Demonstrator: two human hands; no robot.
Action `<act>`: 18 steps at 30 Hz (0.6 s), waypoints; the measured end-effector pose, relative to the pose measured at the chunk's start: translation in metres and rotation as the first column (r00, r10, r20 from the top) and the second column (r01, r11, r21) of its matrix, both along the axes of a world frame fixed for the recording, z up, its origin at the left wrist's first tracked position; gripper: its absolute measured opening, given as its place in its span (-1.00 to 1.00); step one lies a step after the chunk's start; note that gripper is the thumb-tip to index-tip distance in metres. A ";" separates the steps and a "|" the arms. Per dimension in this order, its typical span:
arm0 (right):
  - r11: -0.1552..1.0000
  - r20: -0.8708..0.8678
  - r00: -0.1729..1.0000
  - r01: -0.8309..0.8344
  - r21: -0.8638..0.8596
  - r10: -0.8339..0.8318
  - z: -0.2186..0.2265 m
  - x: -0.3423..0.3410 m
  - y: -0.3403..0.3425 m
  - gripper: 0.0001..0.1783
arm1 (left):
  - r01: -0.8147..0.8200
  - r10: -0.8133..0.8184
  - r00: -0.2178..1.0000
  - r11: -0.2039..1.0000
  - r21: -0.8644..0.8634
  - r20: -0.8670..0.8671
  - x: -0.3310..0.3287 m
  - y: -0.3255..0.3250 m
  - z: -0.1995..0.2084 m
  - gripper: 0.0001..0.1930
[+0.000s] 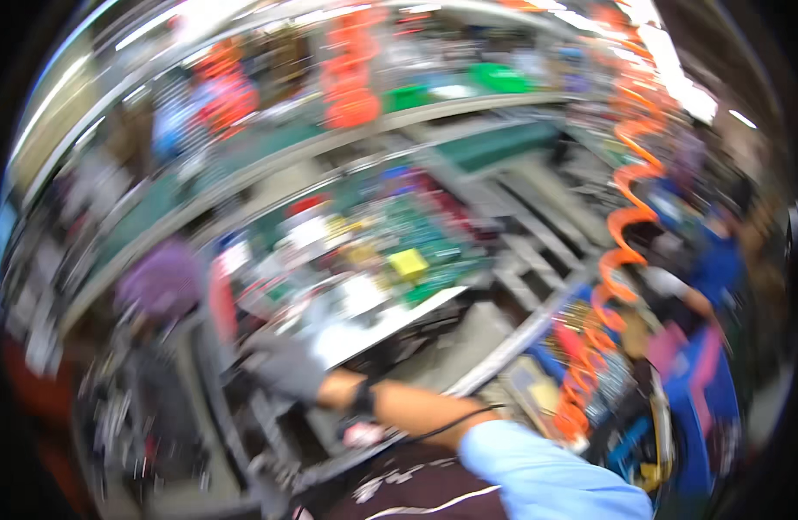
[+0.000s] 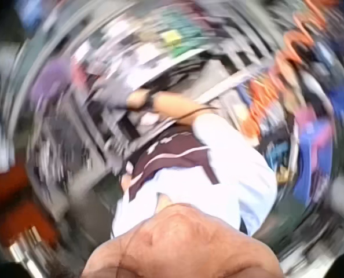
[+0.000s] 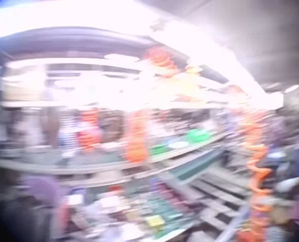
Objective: Assembling a solar inverter unit by applying labels, fastening screws with a power tool, and connecting wiring.
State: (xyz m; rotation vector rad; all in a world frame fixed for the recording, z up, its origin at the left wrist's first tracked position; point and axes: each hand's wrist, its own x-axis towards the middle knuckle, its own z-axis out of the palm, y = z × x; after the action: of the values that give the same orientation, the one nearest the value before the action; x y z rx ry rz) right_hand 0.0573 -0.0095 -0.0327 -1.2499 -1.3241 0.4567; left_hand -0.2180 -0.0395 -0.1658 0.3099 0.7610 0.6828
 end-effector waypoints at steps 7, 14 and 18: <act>0.990 -0.099 0.989 0.118 0.075 -0.110 -0.003 -0.035 0.022 -0.86 | 0.087 0.026 0.925 0.957 0.278 -0.380 0.041 0.015 0.097 -0.77; 0.936 0.353 0.881 0.229 0.266 -0.316 -0.014 -0.036 0.027 -0.82 | 0.289 -0.356 0.931 0.856 0.429 0.083 0.076 0.049 0.117 -0.81; 0.948 0.240 0.933 0.210 0.239 -0.267 -0.003 -0.034 0.016 -0.82 | 0.386 -0.421 0.907 0.828 0.406 -0.005 0.084 0.067 0.102 -0.81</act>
State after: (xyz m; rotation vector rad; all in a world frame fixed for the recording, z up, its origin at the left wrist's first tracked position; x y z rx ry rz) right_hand 0.0236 0.0065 -0.0360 -1.3066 -1.3825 -0.0305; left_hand -0.1342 0.0276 -0.0641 0.7903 0.4434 0.4360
